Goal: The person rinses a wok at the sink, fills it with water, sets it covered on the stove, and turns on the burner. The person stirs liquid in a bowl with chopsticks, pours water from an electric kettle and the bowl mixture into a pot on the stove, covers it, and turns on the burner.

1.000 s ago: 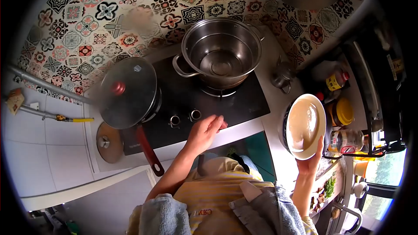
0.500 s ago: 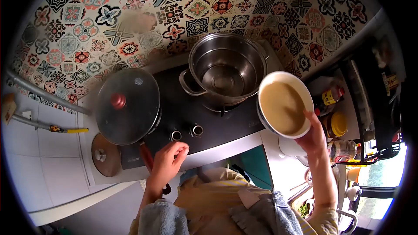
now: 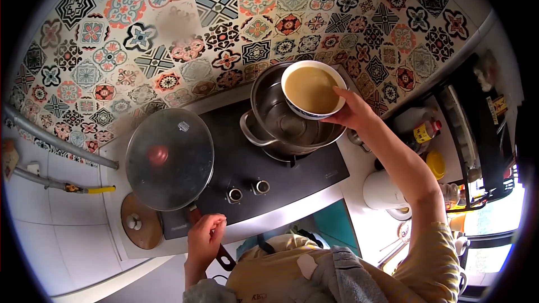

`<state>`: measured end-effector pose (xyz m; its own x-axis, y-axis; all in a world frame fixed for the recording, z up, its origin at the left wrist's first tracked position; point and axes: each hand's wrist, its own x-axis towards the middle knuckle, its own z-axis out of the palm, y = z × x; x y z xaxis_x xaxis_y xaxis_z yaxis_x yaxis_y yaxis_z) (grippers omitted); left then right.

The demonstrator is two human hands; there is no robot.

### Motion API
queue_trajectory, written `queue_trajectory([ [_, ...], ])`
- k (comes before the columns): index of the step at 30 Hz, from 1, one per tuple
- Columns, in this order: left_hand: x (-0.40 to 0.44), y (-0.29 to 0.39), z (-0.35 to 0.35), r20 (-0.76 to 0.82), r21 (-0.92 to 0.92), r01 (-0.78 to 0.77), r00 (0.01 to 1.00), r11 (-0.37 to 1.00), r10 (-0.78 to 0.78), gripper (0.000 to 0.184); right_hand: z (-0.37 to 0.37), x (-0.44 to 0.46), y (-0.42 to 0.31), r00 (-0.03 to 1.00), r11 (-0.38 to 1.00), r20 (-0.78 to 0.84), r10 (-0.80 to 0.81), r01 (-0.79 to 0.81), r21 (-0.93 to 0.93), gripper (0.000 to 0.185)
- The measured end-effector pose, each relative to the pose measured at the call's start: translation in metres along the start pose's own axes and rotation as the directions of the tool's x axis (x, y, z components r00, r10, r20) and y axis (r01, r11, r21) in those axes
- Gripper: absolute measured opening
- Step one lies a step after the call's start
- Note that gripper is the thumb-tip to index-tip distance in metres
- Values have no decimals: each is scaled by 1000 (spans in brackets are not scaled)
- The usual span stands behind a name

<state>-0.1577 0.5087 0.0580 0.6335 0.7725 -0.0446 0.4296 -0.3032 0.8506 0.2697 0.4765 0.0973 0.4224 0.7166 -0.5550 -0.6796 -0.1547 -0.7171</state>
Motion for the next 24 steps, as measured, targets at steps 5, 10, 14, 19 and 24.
queue_trajectory([
  [5,-6,-4,-6,-29,17,22,999,1000,-21,8,-12,38,12,992,989,-81,94,-102,-109,41],
  [10,-8,-2,-9,-92,48,-11,996,999,15,8,-17,77,26,945,930,-317,83,-187,-316,42],
  [14,-8,7,-18,-132,45,-15,991,999,21,9,-15,86,26,952,755,-295,-80,-136,-642,42],
  [19,-9,6,-25,-156,87,-38,986,995,51,9,-29,115,20,983,396,-81,-164,-9,-918,55],
  [24,-10,9,-25,-171,93,-48,983,995,63,8,64,24,13,919,-418,125,-374,-47,-907,65],
])
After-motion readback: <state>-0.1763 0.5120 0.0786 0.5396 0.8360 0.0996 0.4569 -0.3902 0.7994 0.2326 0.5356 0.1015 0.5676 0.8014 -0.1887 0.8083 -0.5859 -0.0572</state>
